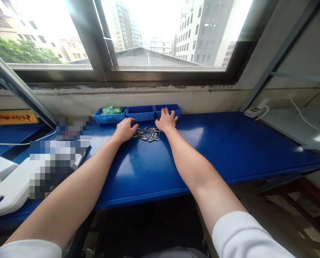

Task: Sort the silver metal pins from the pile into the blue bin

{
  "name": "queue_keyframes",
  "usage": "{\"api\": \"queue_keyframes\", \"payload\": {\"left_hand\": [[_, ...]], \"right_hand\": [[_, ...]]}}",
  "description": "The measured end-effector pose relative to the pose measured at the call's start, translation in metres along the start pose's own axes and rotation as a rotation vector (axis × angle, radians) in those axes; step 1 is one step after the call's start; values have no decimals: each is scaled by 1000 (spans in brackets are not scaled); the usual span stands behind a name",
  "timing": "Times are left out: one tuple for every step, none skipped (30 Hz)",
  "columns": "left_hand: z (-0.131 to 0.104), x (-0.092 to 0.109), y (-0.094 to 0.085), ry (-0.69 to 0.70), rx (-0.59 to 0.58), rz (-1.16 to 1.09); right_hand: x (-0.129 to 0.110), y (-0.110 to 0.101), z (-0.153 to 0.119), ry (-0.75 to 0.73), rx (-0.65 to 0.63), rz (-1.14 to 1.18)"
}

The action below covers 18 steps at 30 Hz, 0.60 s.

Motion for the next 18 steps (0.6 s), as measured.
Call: {"api": "queue_keyframes", "payload": {"left_hand": [[0,0,1,-3,-16,8],[-1,0,2,-4,-32,17],[-1,1,2,-2,-47,24],[-1,1,3,2,-61,29],[-1,1,4,9,-72,34],[-2,2,6,19,-85,37],[-2,2,7,29,-98,40],[-2,2,9,39,-117,42],[-3,3,11,49,-138,44],[-3,3,13,61,-159,45],[-4,3,15,74,-177,46],[-5,4,16,85,-191,47],[-6,4,16,95,-199,47],[-6,5,16,103,-202,47],[-7,5,16,107,-203,46],[-7,5,15,107,-203,45],[-7,6,14,106,-202,44],[-7,6,14,105,-202,41]], "right_hand": [[1,2,0,1,-13,-6],[1,3,0,4,-24,-12],[1,4,0,7,-30,-17],[0,3,-1,11,-28,-20],[-1,2,-2,12,-19,-21],[-3,1,-3,8,-3,-18],[-7,-2,-5,-6,19,-9],[-11,-4,-6,-34,44,6],[-17,-7,-8,-75,69,27],[-23,-8,-10,-126,87,54],[-30,-9,-12,-180,90,83],[-36,-8,-15,-237,75,114],[-42,-5,-17,-293,38,142],[-47,-1,-20,-342,-13,164],[-51,5,-23,-379,-73,177],[-54,10,-26,-406,-132,184],[-55,14,-28,-422,-182,192],[-56,18,-30,-430,-217,204]]}}
Point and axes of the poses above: each hand's wrist, its own z-axis towards the middle knuckle, its own y-axis out of the palm, x = y × z, the point moved 7 cm from there along z, towards the middle knuckle, and after that the axes turned 11 degrees about x, right-handed, at the moved point
